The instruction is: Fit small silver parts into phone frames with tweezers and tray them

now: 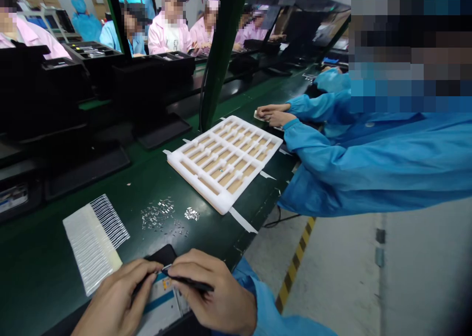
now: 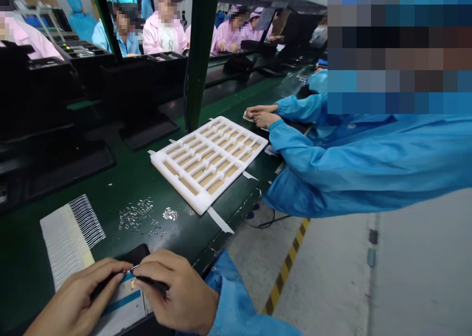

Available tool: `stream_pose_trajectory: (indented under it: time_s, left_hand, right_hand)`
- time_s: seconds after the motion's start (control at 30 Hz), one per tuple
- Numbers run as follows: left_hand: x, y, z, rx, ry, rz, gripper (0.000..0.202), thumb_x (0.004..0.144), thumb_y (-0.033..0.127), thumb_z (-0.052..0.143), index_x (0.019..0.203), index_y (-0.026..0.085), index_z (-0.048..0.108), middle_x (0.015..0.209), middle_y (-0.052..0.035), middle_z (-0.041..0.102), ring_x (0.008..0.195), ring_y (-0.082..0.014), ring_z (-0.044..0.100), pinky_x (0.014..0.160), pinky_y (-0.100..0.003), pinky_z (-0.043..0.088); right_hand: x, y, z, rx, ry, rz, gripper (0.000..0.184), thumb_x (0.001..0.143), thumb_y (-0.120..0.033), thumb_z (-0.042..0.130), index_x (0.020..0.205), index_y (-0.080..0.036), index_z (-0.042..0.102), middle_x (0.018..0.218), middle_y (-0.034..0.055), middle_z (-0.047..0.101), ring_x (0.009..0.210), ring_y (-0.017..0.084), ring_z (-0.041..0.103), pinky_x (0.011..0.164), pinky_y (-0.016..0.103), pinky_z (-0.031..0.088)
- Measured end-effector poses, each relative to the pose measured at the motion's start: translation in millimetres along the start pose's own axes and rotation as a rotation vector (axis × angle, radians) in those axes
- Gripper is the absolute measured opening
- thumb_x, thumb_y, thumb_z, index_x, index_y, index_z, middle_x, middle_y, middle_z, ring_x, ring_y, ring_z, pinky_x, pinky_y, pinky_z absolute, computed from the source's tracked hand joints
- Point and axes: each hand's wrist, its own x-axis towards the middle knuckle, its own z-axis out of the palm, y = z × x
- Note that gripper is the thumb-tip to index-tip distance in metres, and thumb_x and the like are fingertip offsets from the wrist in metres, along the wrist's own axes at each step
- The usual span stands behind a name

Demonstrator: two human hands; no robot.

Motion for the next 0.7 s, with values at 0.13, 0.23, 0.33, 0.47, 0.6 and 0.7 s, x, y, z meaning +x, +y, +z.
stream_pose_trajectory:
  time_s: [0.13, 0.23, 0.33, 0.47, 0.6, 0.7]
  left_hand:
    - [-12, -1, -2.1, 0.358, 0.199, 0.316, 0.037, 0.113, 0.033, 0.043, 0.128, 0.024, 0.075, 0.102, -0.0024, 0.085, 0.087, -0.0165, 0.083, 0.077, -0.02, 0.065]
    - [-19, -2, -4.8, 0.551, 0.23, 0.417, 0.047, 0.116, 0.035, 0.032, 0.125, 0.019, 0.076, 0.099, -0.0051, 0.085, 0.085, -0.0186, 0.082, 0.075, -0.024, 0.065]
    - [-18, -12, -15.2, 0.563, 0.217, 0.318, 0.046, 0.116, 0.038, 0.034, 0.122, 0.025, 0.078, 0.105, -0.0029, 0.085, 0.09, -0.0173, 0.082, 0.078, -0.023, 0.064]
    - [-8, -40, -28.4, 0.646, 0.276, -0.013, 0.053, 0.114, 0.046, 0.031, 0.113, 0.026, 0.08, 0.117, -0.0076, 0.081, 0.104, -0.0235, 0.078, 0.088, -0.032, 0.064]
    - [-2, -56, -24.4, 0.696, 0.239, -0.077, 0.045, 0.109, 0.036, 0.036, 0.1, 0.021, 0.078, 0.107, -0.0111, 0.079, 0.096, -0.0264, 0.076, 0.083, -0.035, 0.063]
    - [-2, -54, -18.7, 0.708, 0.21, -0.08, 0.043, 0.107, 0.027, 0.034, 0.096, 0.019, 0.075, 0.102, -0.0137, 0.077, 0.091, -0.028, 0.075, 0.077, -0.036, 0.062]
  right_hand:
    - [-2, -1, 4, 0.025, 0.023, 0.045, 0.019, 0.101, -0.013, 0.068, 0.116, -0.018, 0.079, 0.103, 0.0121, 0.081, 0.092, 0.022, 0.078, 0.085, 0.031, 0.066]
    - [-2, -5, 7, -0.002, 0.002, 0.08, 0.021, 0.1, -0.012, 0.066, 0.114, -0.018, 0.08, 0.101, 0.0116, 0.08, 0.091, 0.022, 0.077, 0.084, 0.031, 0.065]
    - [0, -8, 8, -0.015, -0.009, 0.108, 0.02, 0.099, -0.012, 0.066, 0.111, -0.017, 0.082, 0.099, 0.0116, 0.08, 0.09, 0.023, 0.078, 0.083, 0.031, 0.064]
    - [3, -9, 3, 0.061, 0.095, 0.179, 0.016, 0.095, -0.015, 0.071, 0.105, -0.017, 0.083, 0.094, 0.0105, 0.081, 0.082, 0.022, 0.079, 0.074, 0.028, 0.064]
    - [4, -7, -2, 0.062, 0.167, 0.193, 0.015, 0.094, -0.015, 0.072, 0.102, -0.017, 0.084, 0.091, 0.0104, 0.081, 0.078, 0.022, 0.079, 0.069, 0.027, 0.063]
    - [5, -6, -4, 0.06, 0.183, 0.168, 0.015, 0.094, -0.015, 0.072, 0.103, -0.017, 0.084, 0.091, 0.01, 0.081, 0.077, 0.021, 0.079, 0.068, 0.026, 0.063]
